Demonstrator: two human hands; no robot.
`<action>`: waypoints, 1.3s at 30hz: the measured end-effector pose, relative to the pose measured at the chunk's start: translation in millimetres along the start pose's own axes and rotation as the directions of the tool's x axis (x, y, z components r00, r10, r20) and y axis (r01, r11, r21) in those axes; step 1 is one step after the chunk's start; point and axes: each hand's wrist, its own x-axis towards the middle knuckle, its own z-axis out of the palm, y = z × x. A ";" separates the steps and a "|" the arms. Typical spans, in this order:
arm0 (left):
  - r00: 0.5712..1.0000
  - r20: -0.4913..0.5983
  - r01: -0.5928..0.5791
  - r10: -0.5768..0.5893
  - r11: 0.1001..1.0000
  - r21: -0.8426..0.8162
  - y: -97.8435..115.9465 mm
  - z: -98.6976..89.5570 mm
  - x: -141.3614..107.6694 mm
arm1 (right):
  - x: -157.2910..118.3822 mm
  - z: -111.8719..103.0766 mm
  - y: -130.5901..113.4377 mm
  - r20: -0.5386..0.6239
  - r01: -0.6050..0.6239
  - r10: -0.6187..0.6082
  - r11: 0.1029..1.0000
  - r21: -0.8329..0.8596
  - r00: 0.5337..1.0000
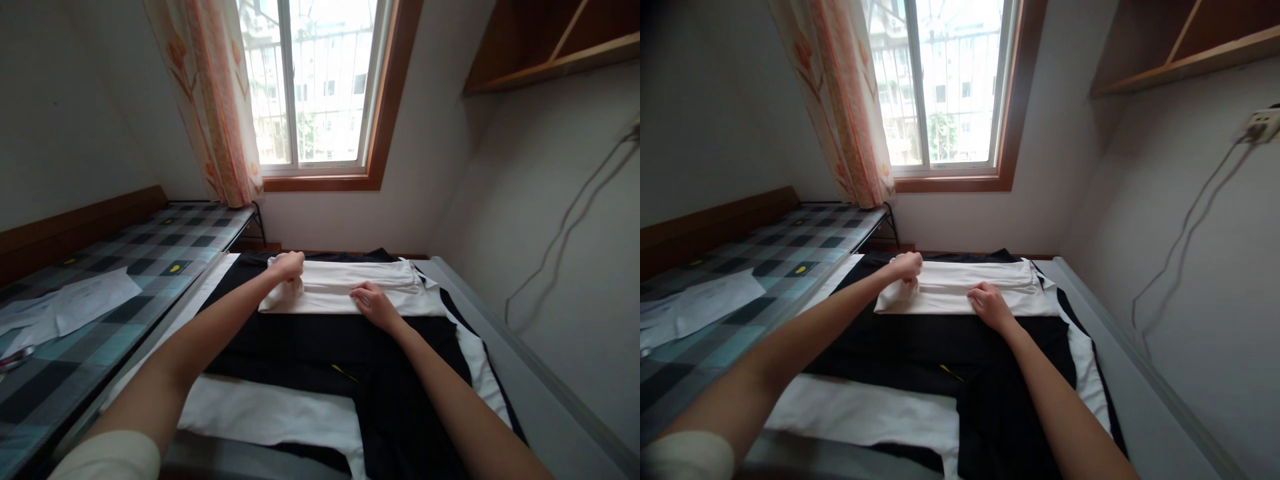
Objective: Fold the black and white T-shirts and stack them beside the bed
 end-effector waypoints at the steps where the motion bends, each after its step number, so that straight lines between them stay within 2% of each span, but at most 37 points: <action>1: 1.000 -0.021 -0.020 0.020 0.999 0.041 12.2 10.5 1.8 | -0.1 0.1 0.1 -0.001 0.000 0.000 1.000 0.004 1.000; 3: 0.998 -0.050 -0.043 0.048 0.993 0.109 28.5 27.1 3.1 | -0.1 0.4 0.6 -0.006 -0.001 0.001 1.000 0.011 1.000; 5: 0.995 -0.075 -0.052 0.064 0.986 0.159 34.4 36.6 2.8 | 0.0 0.7 1.2 -0.009 0.000 0.000 1.000 0.016 1.000; 13: 0.979 -0.171 -0.069 0.113 0.967 0.245 19.9 43.1 -3.7 | 0.9 1.1 0.7 0.002 0.001 -0.001 1.000 0.011 1.000; 15: 0.975 -0.203 -0.036 0.086 0.971 0.236 19.1 45.5 -4.4 | 0.9 1.1 0.5 0.002 -0.002 0.002 1.000 0.005 1.000; 19: 0.989 -0.148 0.017 0.012 0.981 0.194 18.6 49.6 -0.2 | 0.6 1.1 0.7 0.000 0.001 -0.001 1.000 0.003 1.000; 22: 0.993 -0.106 -0.041 0.061 0.982 0.182 16.7 50.6 4.0 | 0.5 0.9 0.6 0.004 -0.004 0.004 1.000 -0.002 1.000; 29: 0.978 -0.101 -0.165 0.181 0.975 0.148 15.0 49.0 3.3 | 0.4 0.4 -1.3 0.013 -0.020 0.020 1.000 -0.014 1.000; 34: 0.977 -0.102 -0.172 0.186 0.976 0.134 18.5 53.3 -8.8 | 0.3 -0.3 -2.1 0.009 -0.016 0.016 1.000 -0.019 1.000; 37: 0.967 -0.160 -0.178 0.197 0.976 0.126 19.4 60.6 -25.3 | 0.2 -0.7 -2.5 0.006 -0.012 0.012 1.000 -0.013 1.000; 39: 0.944 -0.215 -0.227 0.250 0.965 0.128 15.8 65.2 -38.2 | 0.2 -0.7 -2.7 0.001 -0.012 0.012 1.000 -0.007 1.000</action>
